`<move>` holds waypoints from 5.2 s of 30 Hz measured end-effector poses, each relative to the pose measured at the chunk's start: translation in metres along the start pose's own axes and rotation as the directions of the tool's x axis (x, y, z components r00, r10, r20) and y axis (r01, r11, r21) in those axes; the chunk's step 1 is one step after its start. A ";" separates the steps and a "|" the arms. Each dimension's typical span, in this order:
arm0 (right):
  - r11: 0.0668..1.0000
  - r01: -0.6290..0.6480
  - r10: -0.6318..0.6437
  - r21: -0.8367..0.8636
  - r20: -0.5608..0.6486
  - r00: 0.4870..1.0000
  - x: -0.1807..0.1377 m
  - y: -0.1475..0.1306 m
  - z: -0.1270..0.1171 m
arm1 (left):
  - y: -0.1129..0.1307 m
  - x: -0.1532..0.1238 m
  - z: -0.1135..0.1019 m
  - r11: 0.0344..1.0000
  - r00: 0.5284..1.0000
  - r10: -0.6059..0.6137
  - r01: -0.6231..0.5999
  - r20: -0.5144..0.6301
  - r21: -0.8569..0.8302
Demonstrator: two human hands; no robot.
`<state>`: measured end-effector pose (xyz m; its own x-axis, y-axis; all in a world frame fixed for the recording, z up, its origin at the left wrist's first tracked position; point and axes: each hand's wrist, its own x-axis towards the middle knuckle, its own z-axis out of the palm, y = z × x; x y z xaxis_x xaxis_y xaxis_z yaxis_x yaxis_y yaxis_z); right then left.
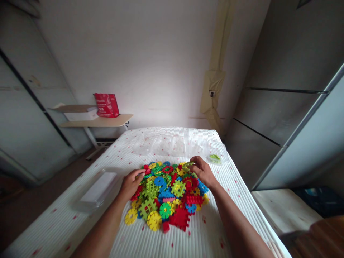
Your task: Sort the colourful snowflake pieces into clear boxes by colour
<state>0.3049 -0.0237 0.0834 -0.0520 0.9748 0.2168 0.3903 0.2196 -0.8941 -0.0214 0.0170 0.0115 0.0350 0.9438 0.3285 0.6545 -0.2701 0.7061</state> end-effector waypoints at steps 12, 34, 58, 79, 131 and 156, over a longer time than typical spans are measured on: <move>0.833 0.209 -0.119 -0.513 0.202 0.972 0.000 0.011 0.020 | -0.004 0.001 0.002 1.000 1.000 0.002 -0.001 0.012 -0.010; 0.834 0.288 -0.229 -0.471 0.180 0.957 0.003 -0.005 0.021 | -0.003 0.001 0.001 1.000 1.000 0.002 -0.002 0.020 -0.014; 0.434 0.297 -0.028 -0.851 0.317 0.948 -0.046 -0.042 0.060 | 0.004 -0.001 -0.002 1.000 1.000 -0.002 0.002 0.003 -0.021; 0.403 -0.087 0.062 -0.911 -0.068 0.996 0.056 0.006 -0.130 | 0.003 0.001 -0.003 1.000 1.000 -0.007 0.007 0.001 -0.020; 0.750 0.185 -0.066 -0.635 0.207 0.976 0.014 0.033 -0.004 | 0.005 -0.002 -0.002 1.000 1.000 0.010 -0.010 -0.007 -0.001; 0.881 0.173 -0.060 -0.440 0.258 0.964 -0.042 -0.005 -0.012 | 0.005 -0.003 -0.003 1.000 1.000 -0.006 0.006 0.002 -0.012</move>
<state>0.3164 -0.0660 0.0842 -0.3107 0.9367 0.1616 0.7393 0.3450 -0.5783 -0.0199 0.0126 0.0161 0.0323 0.9457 0.3234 0.6460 -0.2666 0.7152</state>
